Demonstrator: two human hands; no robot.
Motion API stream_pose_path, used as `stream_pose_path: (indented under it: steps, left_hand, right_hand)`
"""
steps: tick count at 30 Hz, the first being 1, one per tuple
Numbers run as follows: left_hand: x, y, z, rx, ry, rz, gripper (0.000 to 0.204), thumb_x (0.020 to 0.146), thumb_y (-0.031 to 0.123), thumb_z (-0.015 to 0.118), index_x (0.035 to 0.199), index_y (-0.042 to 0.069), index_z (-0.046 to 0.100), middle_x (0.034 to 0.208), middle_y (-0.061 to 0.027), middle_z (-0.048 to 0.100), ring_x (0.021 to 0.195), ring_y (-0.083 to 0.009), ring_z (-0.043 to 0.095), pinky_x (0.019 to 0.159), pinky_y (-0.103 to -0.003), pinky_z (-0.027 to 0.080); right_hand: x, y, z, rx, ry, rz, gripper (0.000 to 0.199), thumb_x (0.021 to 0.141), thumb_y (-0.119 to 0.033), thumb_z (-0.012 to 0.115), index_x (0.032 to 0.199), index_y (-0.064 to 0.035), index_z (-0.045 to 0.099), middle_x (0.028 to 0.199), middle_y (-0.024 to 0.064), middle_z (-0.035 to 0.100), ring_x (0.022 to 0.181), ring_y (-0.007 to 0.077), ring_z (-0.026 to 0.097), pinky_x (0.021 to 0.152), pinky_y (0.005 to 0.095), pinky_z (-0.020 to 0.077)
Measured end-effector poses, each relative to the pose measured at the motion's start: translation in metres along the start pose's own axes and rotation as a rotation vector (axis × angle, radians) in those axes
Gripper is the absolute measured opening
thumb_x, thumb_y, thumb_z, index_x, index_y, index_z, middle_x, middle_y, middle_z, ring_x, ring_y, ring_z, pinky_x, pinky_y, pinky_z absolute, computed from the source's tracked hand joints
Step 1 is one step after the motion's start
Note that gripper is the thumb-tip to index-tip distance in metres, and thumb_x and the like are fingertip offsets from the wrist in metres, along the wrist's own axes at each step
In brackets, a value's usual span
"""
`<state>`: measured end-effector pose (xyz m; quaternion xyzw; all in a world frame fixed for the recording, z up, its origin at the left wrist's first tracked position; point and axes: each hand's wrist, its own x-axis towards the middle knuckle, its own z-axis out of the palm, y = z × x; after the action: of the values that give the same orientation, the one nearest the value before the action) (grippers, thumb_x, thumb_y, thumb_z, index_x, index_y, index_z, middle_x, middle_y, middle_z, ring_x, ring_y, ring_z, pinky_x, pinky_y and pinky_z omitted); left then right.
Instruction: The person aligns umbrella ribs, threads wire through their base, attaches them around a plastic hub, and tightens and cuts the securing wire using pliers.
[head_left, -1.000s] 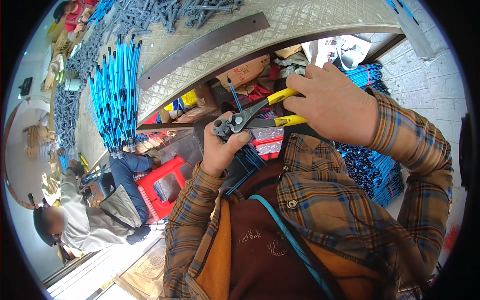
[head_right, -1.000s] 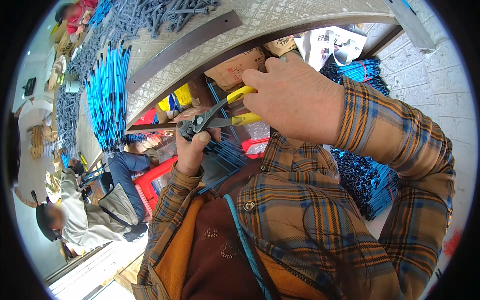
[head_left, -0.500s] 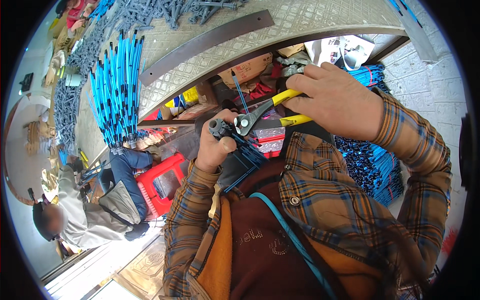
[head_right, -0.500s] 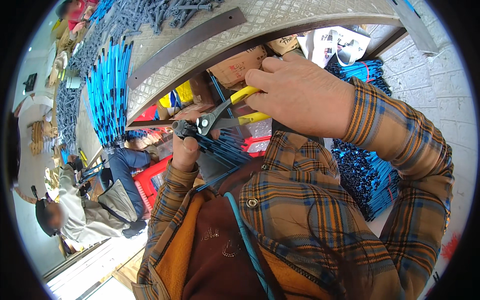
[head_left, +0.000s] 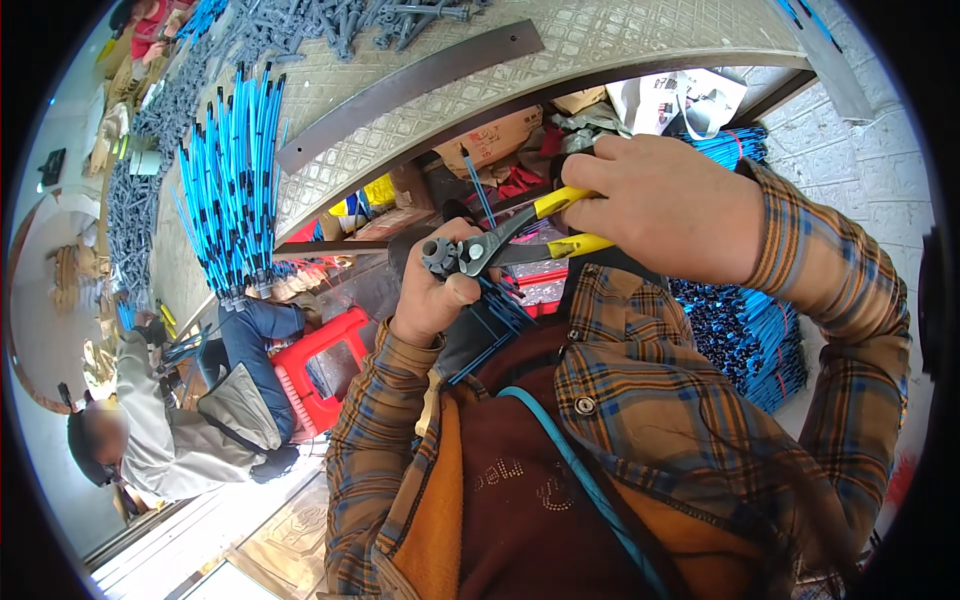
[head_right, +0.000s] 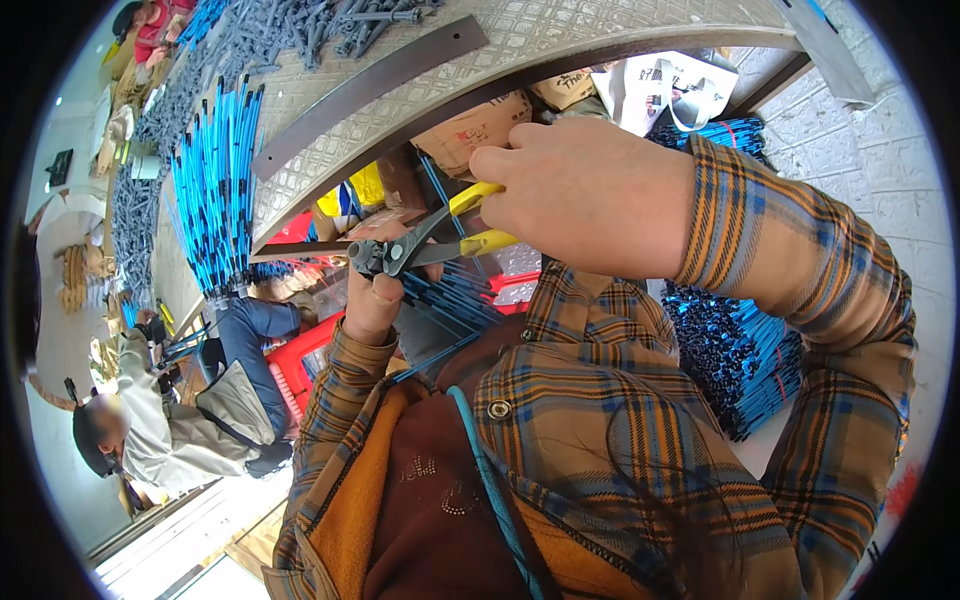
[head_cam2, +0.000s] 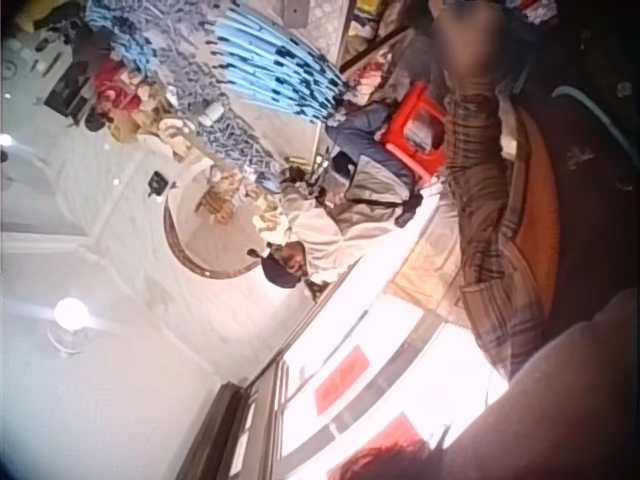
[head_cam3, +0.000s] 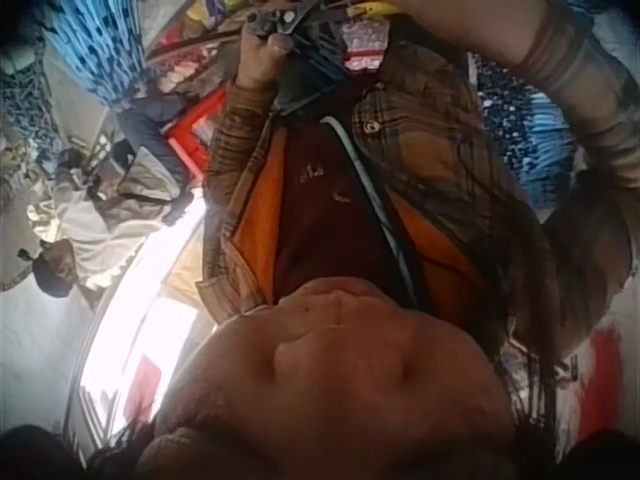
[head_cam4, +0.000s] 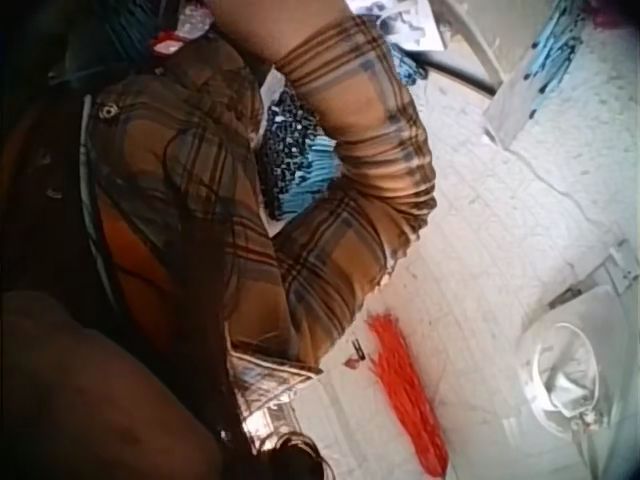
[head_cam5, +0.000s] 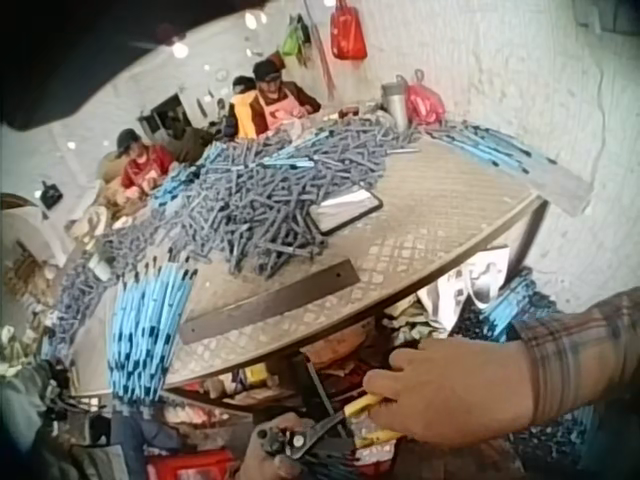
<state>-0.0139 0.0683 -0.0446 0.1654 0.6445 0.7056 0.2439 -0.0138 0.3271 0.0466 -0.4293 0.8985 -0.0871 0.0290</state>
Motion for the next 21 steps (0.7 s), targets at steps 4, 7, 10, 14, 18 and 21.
stream_pose_path:
  steps: [4, 7, 10, 14, 18, 21]
  left_hand:
    - [0.005, -0.003, -0.005, 0.017, -0.037, -0.001, 0.064, 0.059, 0.055, 0.075, 0.084, 0.001, 0.055, 0.077, -0.0023, 0.056, 0.071, -0.0089, 0.053, 0.064, -0.023, 0.042]
    - [0.007, 0.006, -0.012, 0.011, -0.111, 0.032, 0.053, 0.061, 0.043, 0.077, 0.084, 0.001, 0.055, 0.078, -0.002, 0.056, 0.073, -0.0084, 0.053, 0.066, -0.022, 0.042]
    - [0.004, 0.017, -0.006, -0.023, -0.149, -0.014, 0.036, 0.066, 0.027, 0.075, 0.083, 0.002, 0.056, 0.078, -0.002, 0.056, 0.075, -0.0087, 0.052, 0.068, -0.023, 0.042]
    - [0.0, 0.012, -0.021, 0.052, -0.03, 0.072, 0.018, 0.068, 0.008, 0.067, 0.08, 0.001, 0.055, 0.077, -0.0082, 0.057, 0.074, -0.0161, 0.054, 0.067, -0.028, 0.044]
    - [-0.004, 0.01, -0.02, -0.05, -0.017, 0.03, 0.014, 0.071, 0.01, 0.067, 0.078, 0.003, 0.058, 0.079, -0.0031, 0.057, 0.077, -0.0114, 0.054, 0.077, -0.029, 0.042]
    - [-0.011, 0.01, -0.021, -0.015, -0.026, 0.079, 0.013, 0.072, 0.01, 0.066, 0.078, 0.002, 0.058, 0.079, -0.0039, 0.058, 0.077, -0.0123, 0.054, 0.083, -0.031, 0.042]
  right_hand:
    - [0.005, 0.011, -0.005, 0.1, -0.089, -0.014, 0.022, 0.073, -0.013, 0.058, 0.095, -0.01, 0.06, 0.09, 0.0059, 0.051, 0.082, 0.024, 0.053, 0.069, 0.035, 0.0456]
    - [0.013, 0.025, -0.003, 0.182, -0.158, -0.054, 0.023, 0.072, -0.013, 0.059, 0.094, -0.0096, 0.06, 0.089, 0.0072, 0.051, 0.08, 0.0264, 0.053, 0.068, 0.0368, 0.0463]
    - [0.007, 0.037, -0.004, 0.282, -0.136, -0.161, 0.023, 0.072, -0.014, 0.062, 0.094, -0.0088, 0.059, 0.087, 0.0094, 0.052, 0.08, 0.03, 0.054, 0.066, 0.0385, 0.0461]
    - [-0.022, 0.089, -0.016, 0.246, 0.193, 0.196, 0.025, 0.076, -0.023, 0.065, 0.093, -0.0053, 0.059, 0.086, 0.0148, 0.056, 0.081, 0.0339, 0.056, 0.071, 0.0414, 0.0464]
    - [-0.047, 0.15, -0.005, -0.079, 0.344, 0.461, 0.025, 0.074, -0.021, 0.065, 0.092, -0.0051, 0.06, 0.09, 0.0153, 0.057, 0.081, 0.0343, 0.055, 0.07, 0.0407, 0.0461]
    - [-0.04, 0.155, -0.008, -0.265, 0.33, 0.57, 0.024, 0.072, -0.019, 0.065, 0.091, -0.0053, 0.06, 0.09, 0.0152, 0.056, 0.081, 0.0343, 0.055, 0.07, 0.0409, 0.0454]
